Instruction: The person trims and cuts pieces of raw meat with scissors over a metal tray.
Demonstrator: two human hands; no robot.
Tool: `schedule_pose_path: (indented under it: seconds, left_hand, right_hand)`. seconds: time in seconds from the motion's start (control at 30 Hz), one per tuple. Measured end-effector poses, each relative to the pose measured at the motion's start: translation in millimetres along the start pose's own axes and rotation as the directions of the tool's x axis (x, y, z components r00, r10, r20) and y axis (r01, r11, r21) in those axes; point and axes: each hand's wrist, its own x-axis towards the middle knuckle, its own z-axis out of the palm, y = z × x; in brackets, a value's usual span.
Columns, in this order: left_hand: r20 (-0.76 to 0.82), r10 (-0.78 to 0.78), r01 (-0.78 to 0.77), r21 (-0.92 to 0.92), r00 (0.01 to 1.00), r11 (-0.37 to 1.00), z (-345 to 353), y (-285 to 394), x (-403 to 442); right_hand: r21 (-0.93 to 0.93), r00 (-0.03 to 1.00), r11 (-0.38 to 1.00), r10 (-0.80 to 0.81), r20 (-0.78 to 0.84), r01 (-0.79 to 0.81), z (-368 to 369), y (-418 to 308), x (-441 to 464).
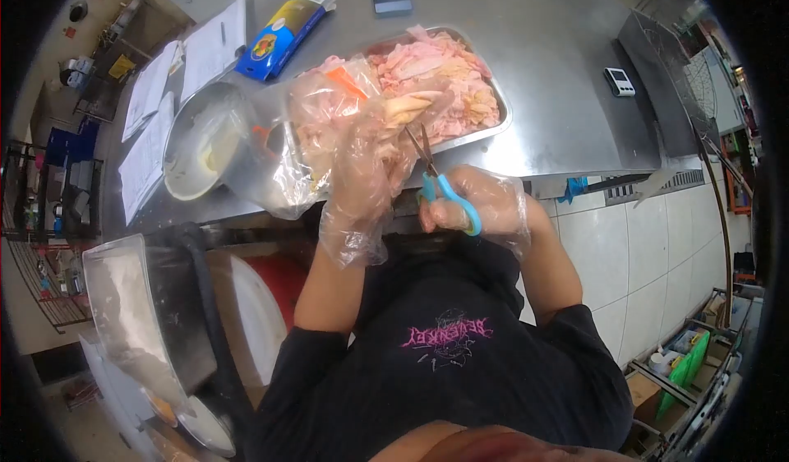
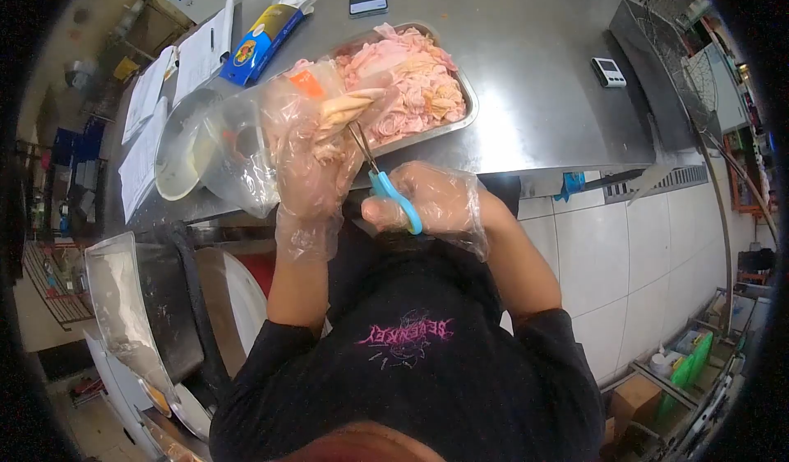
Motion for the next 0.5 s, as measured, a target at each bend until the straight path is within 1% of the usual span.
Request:
schedule_pose_path:
  seconds: [0.03,0.1,0.13,0.17,0.2,0.23,0.27,0.3,0.33,0.37,0.4,0.43,0.47,0.5]
  left_hand:
    - [0.001,-0.005,0.005,0.001,1.000,1.000,-1,1,-2]
    - [0.064,-0.120,0.112,0.118,0.991,0.987,-4,4,-5]
    - [0.072,-0.132,0.123,0.121,0.989,0.985,-2,-3,-6]
    - [0.022,0.050,-0.054,0.384,0.999,0.922,-1,-16,-7]
    - [0.025,0.238,-0.202,0.619,0.971,0.759,0,-24,-10]
    - [0.030,0.226,-0.196,0.618,0.974,0.762,1,-24,-11]
    - [0.085,0.275,-0.245,0.744,0.958,0.622,0,-21,-11]
    - [0.153,0.319,-0.293,0.841,0.935,0.455,-1,-19,-9]
    - [0.160,0.322,-0.300,0.839,0.933,0.453,-2,-17,-7]
    - [0.104,0.236,-0.232,0.748,0.966,0.622,-2,-16,-7]
    - [0.058,0.135,-0.142,0.628,0.989,0.765,-4,-16,-9]
    - [0.052,0.133,-0.136,0.629,0.990,0.765,-7,-14,-9]
    - [0.099,0.089,-0.132,0.631,0.991,0.764,-10,-10,-6]
    - [0.150,0.048,-0.133,0.633,0.988,0.763,-12,-6,-5]
  right_hand:
    - [0.004,1.000,1.000,0.001,-0.003,-0.001,0,1,-1]
    - [0.111,0.999,0.993,0.031,-0.026,-0.028,-1,0,0]
    - [0.119,0.999,0.993,0.031,-0.038,-0.026,-2,-5,0]
    - [0.122,0.998,0.992,0.001,-0.058,0.006,-4,-13,-1]
    - [0.124,0.997,0.992,-0.026,-0.077,0.036,-3,-21,-2]
    - [0.163,0.991,0.985,-0.042,-0.123,0.062,2,-26,-2]
    - [0.168,0.990,0.984,-0.040,-0.132,0.062,2,-19,-2]
    - [0.146,0.991,0.985,-0.075,-0.111,0.091,0,-8,1]
    - [0.121,0.990,0.985,-0.111,-0.087,0.121,-3,-3,4]
    - [0.119,0.990,0.985,-0.113,-0.086,0.123,-4,-1,4]
    - [0.178,0.989,0.975,-0.117,-0.094,0.132,-3,0,3]
    - [0.239,0.988,0.961,-0.118,-0.102,0.140,-2,2,1]
    - [0.246,0.988,0.960,-0.115,-0.100,0.137,-1,7,0]
    - [0.202,0.993,0.975,-0.071,-0.092,0.089,-3,11,0]
